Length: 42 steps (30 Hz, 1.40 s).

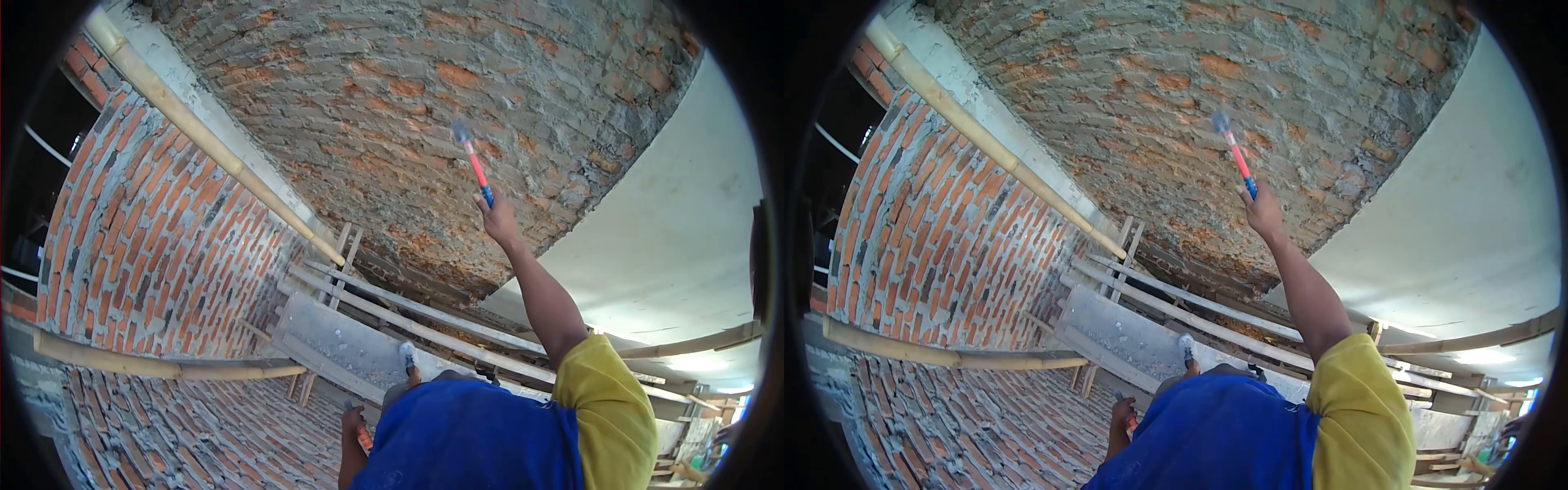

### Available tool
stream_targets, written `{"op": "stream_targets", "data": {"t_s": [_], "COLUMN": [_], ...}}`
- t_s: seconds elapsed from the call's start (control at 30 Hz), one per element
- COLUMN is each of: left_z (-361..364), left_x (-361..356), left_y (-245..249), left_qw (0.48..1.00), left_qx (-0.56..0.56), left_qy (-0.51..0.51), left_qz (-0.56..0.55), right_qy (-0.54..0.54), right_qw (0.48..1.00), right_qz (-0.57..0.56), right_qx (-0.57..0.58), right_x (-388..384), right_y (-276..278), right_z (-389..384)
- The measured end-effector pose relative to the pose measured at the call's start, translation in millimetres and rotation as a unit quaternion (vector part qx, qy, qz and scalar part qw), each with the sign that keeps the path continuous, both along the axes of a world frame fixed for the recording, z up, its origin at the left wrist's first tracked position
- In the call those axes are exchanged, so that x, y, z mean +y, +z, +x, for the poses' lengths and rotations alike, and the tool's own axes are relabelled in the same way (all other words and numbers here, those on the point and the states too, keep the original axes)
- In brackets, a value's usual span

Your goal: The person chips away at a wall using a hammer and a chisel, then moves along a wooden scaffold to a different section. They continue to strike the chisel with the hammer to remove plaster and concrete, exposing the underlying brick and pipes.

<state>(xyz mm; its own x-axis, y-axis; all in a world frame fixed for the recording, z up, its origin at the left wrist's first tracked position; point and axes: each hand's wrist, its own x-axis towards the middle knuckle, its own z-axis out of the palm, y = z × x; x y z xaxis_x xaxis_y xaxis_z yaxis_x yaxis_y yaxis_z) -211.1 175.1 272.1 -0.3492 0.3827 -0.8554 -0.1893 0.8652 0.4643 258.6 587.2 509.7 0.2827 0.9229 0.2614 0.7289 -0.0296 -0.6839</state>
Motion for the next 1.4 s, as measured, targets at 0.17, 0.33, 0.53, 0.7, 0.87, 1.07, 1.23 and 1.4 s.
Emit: {"op": "stream_targets", "data": {"t_s": [0.17, 0.33, 0.53, 0.7, 0.87, 1.07, 1.23, 1.4], "left_z": [-51, -35, -67, -97, -111, -107, -100, -82], "left_x": [-10, -4, 1, 43, 95, 106, 89, 109], "left_y": [-26, 59, 35, 13, -5, -6, -8, 5], "left_qw": [0.995, 0.931, 0.834, 0.819, 0.99, 0.989, 0.897, 0.762], "left_qx": [0.01, 0.128, 0.173, 0.178, 0.038, 0.023, 0.088, 0.145], "left_qy": [-0.059, -0.334, -0.524, -0.543, -0.132, -0.126, -0.432, -0.627], "left_qz": [-0.074, -0.069, 0.01, 0.054, -0.021, -0.068, -0.017, 0.07], "right_qy": [-0.016, -0.069, -0.097, -0.062, -0.084, -0.106, -0.115, -0.188], "right_qw": [0.957, 0.944, 0.99, 0.986, 0.963, 0.989, 0.962, 0.894], "right_qz": [-0.284, -0.24, -0.09, -0.155, -0.236, -0.096, -0.174, -0.246], "right_qx": [0.06, 0.213, 0.057, 0.017, 0.104, 0.045, 0.176, 0.324], "right_x": [50, 16, 16, 45, 36, 9, -62, -141], "right_y": [-63, -74, -23, -56, -40, -42, -80, -66], "right_z": [12, -18, -39, -9, -34, -44, -39, -25]}}
